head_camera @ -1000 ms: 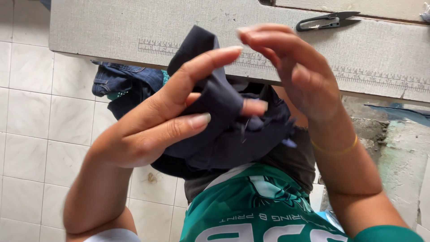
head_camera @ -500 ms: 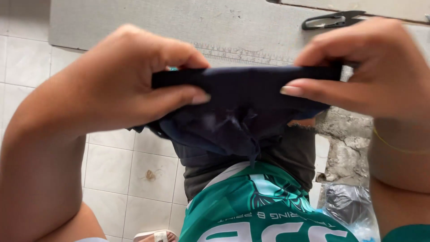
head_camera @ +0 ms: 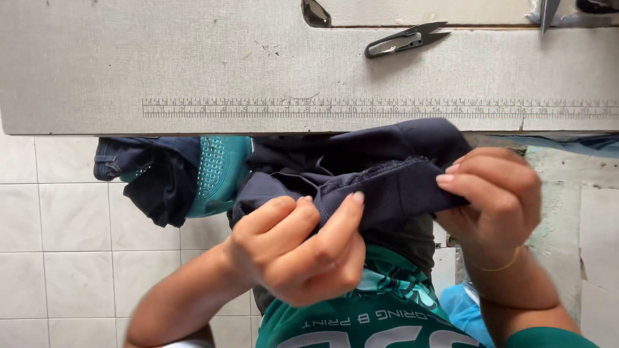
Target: Trimming loose threads from the waistband of a pair of trousers using thread snips.
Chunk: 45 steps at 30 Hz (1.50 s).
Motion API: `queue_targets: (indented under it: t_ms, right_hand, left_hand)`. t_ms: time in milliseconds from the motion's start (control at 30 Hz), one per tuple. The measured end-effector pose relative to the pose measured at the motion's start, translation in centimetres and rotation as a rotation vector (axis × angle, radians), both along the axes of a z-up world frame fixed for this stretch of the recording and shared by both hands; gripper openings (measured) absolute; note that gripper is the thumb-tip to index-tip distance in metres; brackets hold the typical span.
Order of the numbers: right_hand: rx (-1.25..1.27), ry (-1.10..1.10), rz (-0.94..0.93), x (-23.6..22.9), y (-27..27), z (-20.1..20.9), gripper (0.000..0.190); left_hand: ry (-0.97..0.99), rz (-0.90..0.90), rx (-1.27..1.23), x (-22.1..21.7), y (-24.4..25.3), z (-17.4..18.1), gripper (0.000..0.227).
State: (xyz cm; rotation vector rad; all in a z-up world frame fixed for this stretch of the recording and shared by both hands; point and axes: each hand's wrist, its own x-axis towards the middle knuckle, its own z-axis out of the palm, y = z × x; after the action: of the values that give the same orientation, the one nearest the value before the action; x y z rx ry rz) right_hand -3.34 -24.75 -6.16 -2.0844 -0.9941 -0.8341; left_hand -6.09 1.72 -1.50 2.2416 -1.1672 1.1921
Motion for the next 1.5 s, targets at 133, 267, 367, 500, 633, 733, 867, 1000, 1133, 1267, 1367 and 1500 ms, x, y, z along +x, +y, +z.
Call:
queue_targets:
  t_ms: [133, 267, 367, 500, 633, 733, 867, 1000, 1133, 1267, 1367, 1500]
  right_hand:
    - [0.013, -0.122, -0.046, 0.7, 0.2, -3.2, 0.033]
    - [-0.074, -0.038, -0.029, 0.0, 1.2, -3.2, 0.029]
    - [-0.07, 0.04, 0.067, 0.2, 2.2, -3.4, 0.024]
    - [0.069, 0.229, 0.226, -0.2, 2.6, -3.8, 0.026]
    - [0.142, 0.676, 0.354, -1.1, 2.0, -2.0, 0.035]
    - [0.201, 0.926, 0.55, -0.9, 2.2, 1.0, 0.04]
    - [0.171, 1.01, 0.589, 0.0, 2.1, 1.7, 0.044]
    - [-0.004, 0.933, 0.541, 1.3, 2.8, 2.2, 0.037]
    - [-0.025, 0.837, 0.465, 1.6, 3.2, 1.0, 0.024]
    - [0.066, 0.623, 0.3, 0.7, 3.2, -0.2, 0.015]
    - [0.132, 0.426, 0.242, 0.0, 2.8, -1.4, 0.015]
    - [0.209, 0.29, 0.21, -0.3, 3.2, -2.4, 0.018]
  left_hand:
    - [0.254, 0.186, -0.008, -0.6, -1.2, -1.3, 0.022]
    - [0.563, 0.205, -0.22, -1.5, -2.2, -2.1, 0.042]
    - [0.756, 0.183, -0.277, -0.9, -2.3, -2.1, 0.041]
    - [1.117, 0.06, -0.263, -0.4, -1.7, -3.4, 0.044]
    - [1.197, 0.029, -0.292, -0.6, -1.1, -4.2, 0.039]
    - [1.102, 0.023, -0.262, -0.8, -0.6, -4.7, 0.039]
    - [1.13, -0.049, -0.164, -1.0, -0.1, -3.1, 0.032]
    - [0.988, -0.023, -0.087, -1.3, 0.2, -1.5, 0.022]
    - [0.758, 0.131, -0.033, -2.2, -0.4, -0.2, 0.021]
    - [0.562, 0.287, -0.026, -2.7, -0.8, 0.7, 0.014]
    - [0.57, 0.279, -0.05, -3.3, -0.8, 0.4, 0.013]
    - [0.502, 0.296, -0.074, -3.4, -1.0, 0.5, 0.022]
